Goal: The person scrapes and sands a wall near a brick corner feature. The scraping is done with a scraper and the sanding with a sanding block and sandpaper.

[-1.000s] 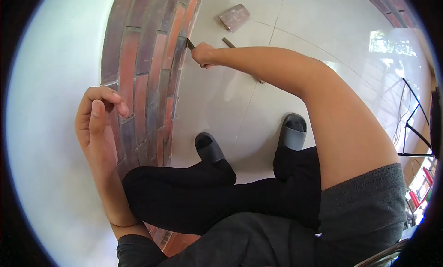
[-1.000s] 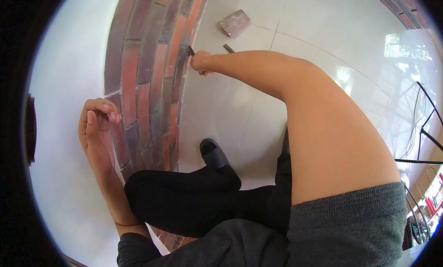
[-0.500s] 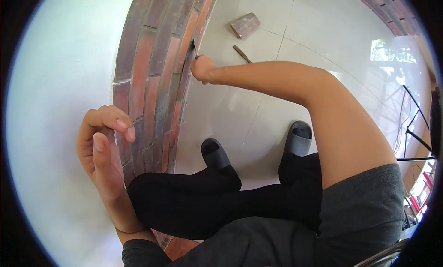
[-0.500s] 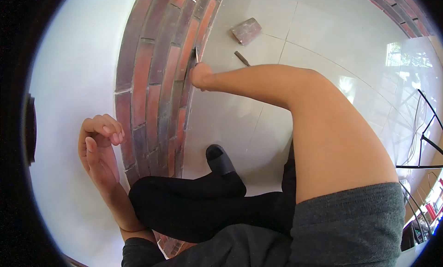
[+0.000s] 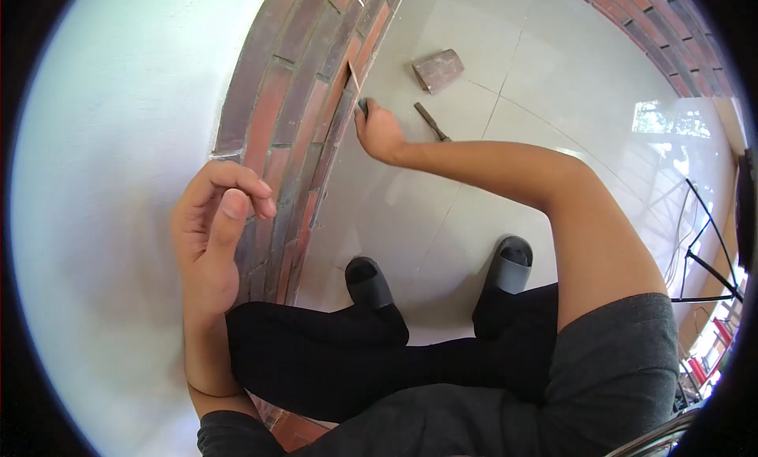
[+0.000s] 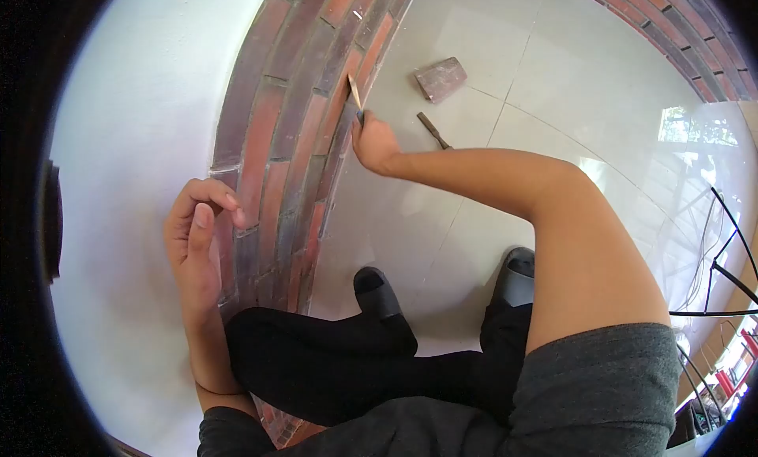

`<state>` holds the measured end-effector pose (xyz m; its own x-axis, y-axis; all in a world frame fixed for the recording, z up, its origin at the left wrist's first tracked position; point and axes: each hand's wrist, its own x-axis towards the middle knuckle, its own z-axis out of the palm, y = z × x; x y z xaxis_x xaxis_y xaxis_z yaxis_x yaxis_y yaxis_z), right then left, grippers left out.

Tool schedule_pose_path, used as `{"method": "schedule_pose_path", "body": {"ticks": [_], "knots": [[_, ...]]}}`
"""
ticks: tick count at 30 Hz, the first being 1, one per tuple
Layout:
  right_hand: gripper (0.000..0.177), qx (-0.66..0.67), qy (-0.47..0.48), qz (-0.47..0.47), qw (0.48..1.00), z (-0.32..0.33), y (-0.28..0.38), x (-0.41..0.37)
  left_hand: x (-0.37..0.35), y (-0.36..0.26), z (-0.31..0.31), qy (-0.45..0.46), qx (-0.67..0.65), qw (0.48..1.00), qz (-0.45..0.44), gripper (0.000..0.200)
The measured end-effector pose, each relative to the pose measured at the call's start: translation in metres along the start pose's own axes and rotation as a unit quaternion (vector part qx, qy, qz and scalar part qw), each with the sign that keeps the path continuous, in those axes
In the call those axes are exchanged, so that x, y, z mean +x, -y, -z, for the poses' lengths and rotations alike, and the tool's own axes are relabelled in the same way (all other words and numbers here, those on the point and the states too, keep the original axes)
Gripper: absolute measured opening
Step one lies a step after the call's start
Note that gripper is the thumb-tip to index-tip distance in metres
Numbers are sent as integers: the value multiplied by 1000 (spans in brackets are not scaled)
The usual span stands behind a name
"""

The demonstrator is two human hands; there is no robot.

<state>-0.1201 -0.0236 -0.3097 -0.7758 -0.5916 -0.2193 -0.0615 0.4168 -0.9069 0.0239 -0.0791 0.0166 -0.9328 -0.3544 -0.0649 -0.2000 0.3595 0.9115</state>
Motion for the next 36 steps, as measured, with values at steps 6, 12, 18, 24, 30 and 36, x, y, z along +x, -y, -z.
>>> {"method": "schedule_pose_path", "body": {"ticks": [6,12,18,24,30,36], "knots": [[38,-15,-42,-46,998,36,9,67,-1,0,-1,0,-6,1000,-9,29],[42,-29,-22,9,999,52,10,42,-1,6,3,-19,2,1000,2,30],[42,17,-32,-12,999,45,15,44,1,4,0,-2,1,1000,6,30],[48,57,-10,-63,996,45,16,29,-3,9,9,-29,-2,1000,-4,30],[50,87,-22,43,995,58,36,5,-5,5,13,-33,-9,999,-25,31],[48,47,-1,15,999,41,48,-2,-6,1,6,-18,-5,1000,-22,31]]}}
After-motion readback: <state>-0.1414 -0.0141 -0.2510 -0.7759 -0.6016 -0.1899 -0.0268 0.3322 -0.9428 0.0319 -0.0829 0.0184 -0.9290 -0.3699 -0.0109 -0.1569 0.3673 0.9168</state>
